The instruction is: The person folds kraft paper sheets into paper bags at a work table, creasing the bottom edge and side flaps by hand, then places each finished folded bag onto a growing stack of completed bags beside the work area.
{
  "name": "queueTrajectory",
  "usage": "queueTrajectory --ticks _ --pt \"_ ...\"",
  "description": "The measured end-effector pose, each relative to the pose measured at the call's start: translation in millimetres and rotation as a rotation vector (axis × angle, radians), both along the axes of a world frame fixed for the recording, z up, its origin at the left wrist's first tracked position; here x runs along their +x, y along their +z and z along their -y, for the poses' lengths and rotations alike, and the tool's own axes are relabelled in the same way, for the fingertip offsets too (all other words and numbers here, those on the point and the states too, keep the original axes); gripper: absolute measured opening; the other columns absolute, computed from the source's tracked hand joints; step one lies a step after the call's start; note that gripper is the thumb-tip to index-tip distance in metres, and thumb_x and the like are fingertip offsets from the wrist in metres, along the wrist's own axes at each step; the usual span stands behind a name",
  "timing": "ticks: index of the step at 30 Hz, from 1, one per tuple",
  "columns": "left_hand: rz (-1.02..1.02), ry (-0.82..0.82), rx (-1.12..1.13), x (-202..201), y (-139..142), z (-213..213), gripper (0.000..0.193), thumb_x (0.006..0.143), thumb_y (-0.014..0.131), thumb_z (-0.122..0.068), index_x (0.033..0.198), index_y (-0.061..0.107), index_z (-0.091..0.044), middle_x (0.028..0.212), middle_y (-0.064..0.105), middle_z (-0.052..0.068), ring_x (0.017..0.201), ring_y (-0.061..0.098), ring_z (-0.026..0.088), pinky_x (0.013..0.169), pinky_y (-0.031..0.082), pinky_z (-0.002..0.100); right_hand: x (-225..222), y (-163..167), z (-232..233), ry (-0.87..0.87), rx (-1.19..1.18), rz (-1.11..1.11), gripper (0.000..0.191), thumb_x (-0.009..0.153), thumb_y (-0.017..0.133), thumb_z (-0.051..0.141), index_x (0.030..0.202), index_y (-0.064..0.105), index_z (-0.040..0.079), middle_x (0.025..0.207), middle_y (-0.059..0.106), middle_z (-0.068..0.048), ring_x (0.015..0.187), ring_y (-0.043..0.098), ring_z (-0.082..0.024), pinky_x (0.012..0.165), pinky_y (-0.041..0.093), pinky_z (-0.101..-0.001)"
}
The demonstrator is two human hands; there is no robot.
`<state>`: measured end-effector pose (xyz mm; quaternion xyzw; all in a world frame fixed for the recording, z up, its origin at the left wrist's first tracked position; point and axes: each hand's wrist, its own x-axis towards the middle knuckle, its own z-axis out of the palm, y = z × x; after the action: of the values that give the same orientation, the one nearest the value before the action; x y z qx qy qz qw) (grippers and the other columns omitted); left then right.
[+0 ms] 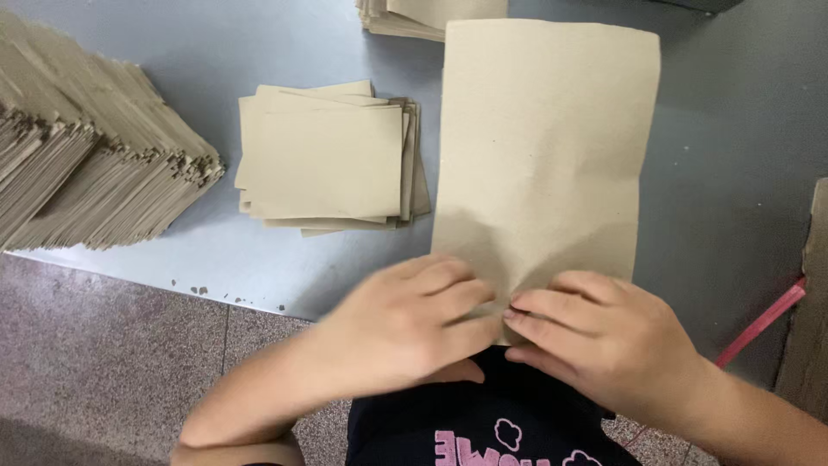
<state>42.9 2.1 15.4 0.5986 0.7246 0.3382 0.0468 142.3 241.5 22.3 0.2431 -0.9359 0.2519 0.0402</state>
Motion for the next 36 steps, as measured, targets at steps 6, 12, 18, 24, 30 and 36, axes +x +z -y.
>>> queueTrajectory --ticks 6,12,18,24,30,36 --pt "0.086 -0.031 -0.144 -1.0 5.1 -9.1 0.031 0.073 0.082 -0.024 0.093 0.066 -0.007 0.106 0.063 0.010 0.102 0.062 0.029 0.087 0.054 0.041 -7.6 -4.7 -7.3 -0.006 -0.120 0.195 0.033 0.068 0.085 0.033 0.098 0.079 0.018 0.106 0.074 0.007 0.089 0.067 -0.017 0.072 0.056 -0.0288" --pt "0.161 -0.022 -0.141 -2.3 8.7 -10.2 0.027 0.072 0.080 -0.025 0.087 0.066 -0.008 0.108 0.062 0.008 0.103 0.062 0.028 0.082 0.054 0.038 -12.7 -2.0 -8.8 -0.013 -0.124 0.307 0.031 0.066 0.086 0.029 0.095 0.079 0.018 0.103 0.075 0.008 0.087 0.067 -0.018 0.070 0.056 -0.0299" --pt "0.152 -0.047 -0.237 -5.1 7.2 -8.8 0.023 0.075 0.079 -0.022 0.089 0.068 -0.009 0.105 0.062 0.007 0.101 0.062 0.028 0.080 0.054 0.040 -16.0 -0.4 -8.0 0.013 -0.102 0.296 0.032 0.068 0.085 0.031 0.095 0.077 0.017 0.103 0.074 0.006 0.087 0.067 -0.020 0.069 0.056 -0.0313" --pt "-0.064 -0.072 -0.134 -4.9 8.7 -13.5 0.023 0.081 0.074 -0.021 0.097 0.068 -0.006 0.115 0.067 0.011 0.119 0.064 0.030 0.114 0.050 0.052 -5.3 -0.1 -13.9 0.041 -0.077 0.287 0.045 0.076 0.083 0.042 0.110 0.075 0.014 0.115 0.072 0.000 0.103 0.064 -0.022 0.085 0.053 -0.0359" --pt "-0.015 -0.015 0.096 -38.5 -19.3 -12.8 0.042 0.074 0.070 -0.030 0.111 0.069 -0.010 0.124 0.073 0.014 0.120 0.068 0.031 0.106 0.049 0.047 0.4 -7.8 -29.5 0.014 -0.150 0.238 0.029 0.085 0.077 0.022 0.114 0.076 0.025 0.117 0.079 0.009 0.134 0.061 -0.020 0.123 0.032 -0.0490" --pt "0.138 0.126 0.094 -56.0 -44.5 -25.3 0.027 0.094 0.072 -0.008 0.120 0.069 -0.014 0.123 0.076 0.005 0.107 0.076 0.021 0.090 0.059 0.034 -18.7 -21.7 -74.3 -0.205 -0.492 0.430 0.039 0.083 0.080 0.020 0.120 0.071 0.012 0.127 0.075 -0.004 0.125 0.066 -0.022 0.111 0.041 -0.0442"
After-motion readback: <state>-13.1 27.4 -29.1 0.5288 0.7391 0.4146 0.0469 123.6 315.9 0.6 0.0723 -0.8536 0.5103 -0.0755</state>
